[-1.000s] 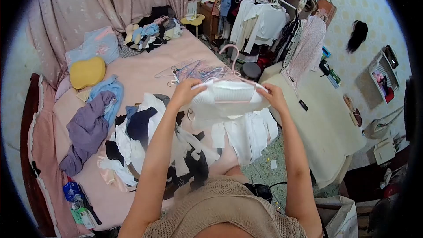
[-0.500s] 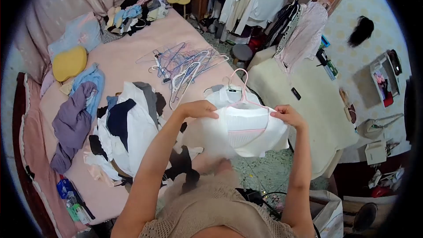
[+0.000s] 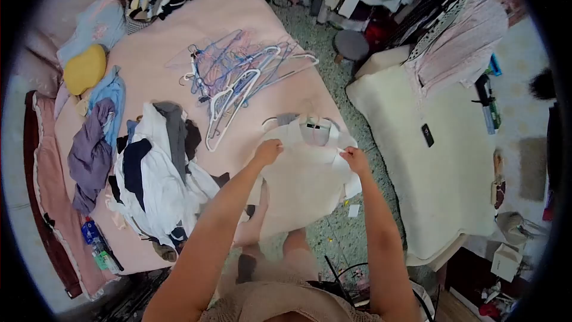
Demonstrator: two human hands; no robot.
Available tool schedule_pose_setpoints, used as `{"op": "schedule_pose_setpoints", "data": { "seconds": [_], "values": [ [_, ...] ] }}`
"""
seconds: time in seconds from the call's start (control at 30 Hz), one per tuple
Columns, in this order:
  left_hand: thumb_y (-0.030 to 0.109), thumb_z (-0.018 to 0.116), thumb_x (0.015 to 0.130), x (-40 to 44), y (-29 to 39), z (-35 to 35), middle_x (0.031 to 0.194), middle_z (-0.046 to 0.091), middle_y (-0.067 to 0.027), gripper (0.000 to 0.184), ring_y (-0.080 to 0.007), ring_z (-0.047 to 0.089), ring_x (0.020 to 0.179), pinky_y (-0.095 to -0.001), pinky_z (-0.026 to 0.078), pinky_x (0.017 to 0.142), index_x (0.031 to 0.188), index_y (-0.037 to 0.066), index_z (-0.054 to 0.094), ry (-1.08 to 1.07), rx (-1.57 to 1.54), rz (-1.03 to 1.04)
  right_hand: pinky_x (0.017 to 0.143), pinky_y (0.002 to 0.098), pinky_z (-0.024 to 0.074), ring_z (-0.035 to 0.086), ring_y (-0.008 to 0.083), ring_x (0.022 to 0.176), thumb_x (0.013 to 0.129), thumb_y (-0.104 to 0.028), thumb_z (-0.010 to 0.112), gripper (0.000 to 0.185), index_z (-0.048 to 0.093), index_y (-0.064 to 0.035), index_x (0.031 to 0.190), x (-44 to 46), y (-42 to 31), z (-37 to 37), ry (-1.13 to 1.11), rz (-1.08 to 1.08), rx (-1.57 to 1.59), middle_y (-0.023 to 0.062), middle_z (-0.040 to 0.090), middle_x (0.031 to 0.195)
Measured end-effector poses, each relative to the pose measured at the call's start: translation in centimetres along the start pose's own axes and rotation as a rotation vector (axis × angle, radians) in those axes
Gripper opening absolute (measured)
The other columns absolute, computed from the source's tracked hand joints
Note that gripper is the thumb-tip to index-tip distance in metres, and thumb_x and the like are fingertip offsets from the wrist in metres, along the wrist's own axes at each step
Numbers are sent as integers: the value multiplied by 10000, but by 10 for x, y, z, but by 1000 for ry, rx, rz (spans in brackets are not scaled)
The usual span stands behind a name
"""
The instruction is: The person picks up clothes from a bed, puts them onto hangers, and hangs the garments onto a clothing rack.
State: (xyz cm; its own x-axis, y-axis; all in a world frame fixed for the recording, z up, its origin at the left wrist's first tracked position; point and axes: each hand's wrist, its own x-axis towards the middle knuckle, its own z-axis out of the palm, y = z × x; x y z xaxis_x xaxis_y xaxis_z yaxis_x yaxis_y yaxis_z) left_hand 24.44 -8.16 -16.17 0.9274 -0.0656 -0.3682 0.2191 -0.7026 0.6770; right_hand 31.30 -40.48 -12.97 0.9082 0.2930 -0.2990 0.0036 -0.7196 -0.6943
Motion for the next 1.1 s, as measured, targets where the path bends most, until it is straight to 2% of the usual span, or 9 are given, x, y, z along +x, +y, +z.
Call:
{"op": "schedule_pose_setpoints", "data": {
  "seconds": [0.1, 0.2, 0.33, 0.5, 0.67, 0.8, 0.93, 1.03, 1.1],
  "values": [
    [235, 558, 822, 28, -9, 27, 868, 618, -146, 194, -327, 582, 853, -428, 460, 747, 886, 58, 601, 96, 23, -84, 544, 345, 407, 505, 212, 550, 779, -223, 653, 222, 582, -13, 761, 41, 39, 24, 9, 2, -36, 102, 535, 617],
    [203, 584, 794, 49, -19, 46, 903, 590, -130, 196, -325, 570, 876, -431, 461, 758, 942, 77, 576, 178, 96, -76, 670, 427, 462, 579, 348, 761, 738, -188, 659, 191, 618, -20, 818, 69, 60, 44, 92, -84, -241, 166, 591, 819],
    [153, 638, 737, 62, -10, 54, 1002, 536, -102, 362, -315, 529, 966, -430, 458, 766, 1068, 100, 501, 322, 212, -69, 738, 427, 452, 554, 333, 854, 719, -169, 653, 174, 613, -18, 797, 87, 74, 65, 169, -77, -251, 138, 588, 859],
    [155, 669, 713, 81, -15, 65, 1044, 526, -93, 432, -294, 504, 1021, -431, 443, 788, 1091, 108, 465, 202, 329, -197, 816, 440, 414, 484, 291, 995, 699, -153, 653, 172, 555, -61, 807, 90, 71, 69, 116, 0, -374, 101, 516, 968],
    [155, 673, 709, 87, -11, 63, 1016, 541, -80, 398, -275, 509, 1008, -417, 416, 814, 1052, 113, 475, 129, 428, -301, 809, 446, 408, 496, 287, 976, 679, -172, 675, 328, 496, -81, 938, 93, 68, 63, 46, -20, -509, 94, 496, 980],
    [128, 651, 718, 87, 2, 56, 973, 541, -77, 310, -261, 506, 975, -403, 397, 802, 992, 113, 508, 316, 416, -165, 807, 448, 408, 497, 293, 974, 660, -184, 695, 421, 465, -87, 999, 95, 65, 53, 36, -15, -453, 90, 497, 1005],
    [110, 635, 717, 101, -3, 63, 951, 532, -84, 266, -260, 492, 977, -413, 392, 797, 959, 107, 526, 454, 454, -100, 822, 439, 407, 497, 301, 985, 663, -178, 694, 432, 468, -85, 1020, 97, 72, 53, 61, -27, -440, 99, 515, 995],
    [118, 622, 721, 116, 1, 69, 957, 535, -94, 306, -274, 489, 982, -427, 383, 820, 1009, 103, 523, 370, 416, -235, 787, 433, 427, 520, 283, 961, 646, -200, 669, 404, 500, -84, 994, 102, 79, 52, 47, -47, -411, 97, 542, 969],
    [131, 614, 738, 123, 13, 71, 970, 538, -101, 312, -285, 492, 973, -436, 379, 829, 1033, 98, 518, 383, 393, -150, 766, 430, 442, 542, 285, 951, 666, -248, 649, 351, 544, -81, 957, 102, 83, 54, -42, -44, -444, 110, 570, 936]
  ]
}}
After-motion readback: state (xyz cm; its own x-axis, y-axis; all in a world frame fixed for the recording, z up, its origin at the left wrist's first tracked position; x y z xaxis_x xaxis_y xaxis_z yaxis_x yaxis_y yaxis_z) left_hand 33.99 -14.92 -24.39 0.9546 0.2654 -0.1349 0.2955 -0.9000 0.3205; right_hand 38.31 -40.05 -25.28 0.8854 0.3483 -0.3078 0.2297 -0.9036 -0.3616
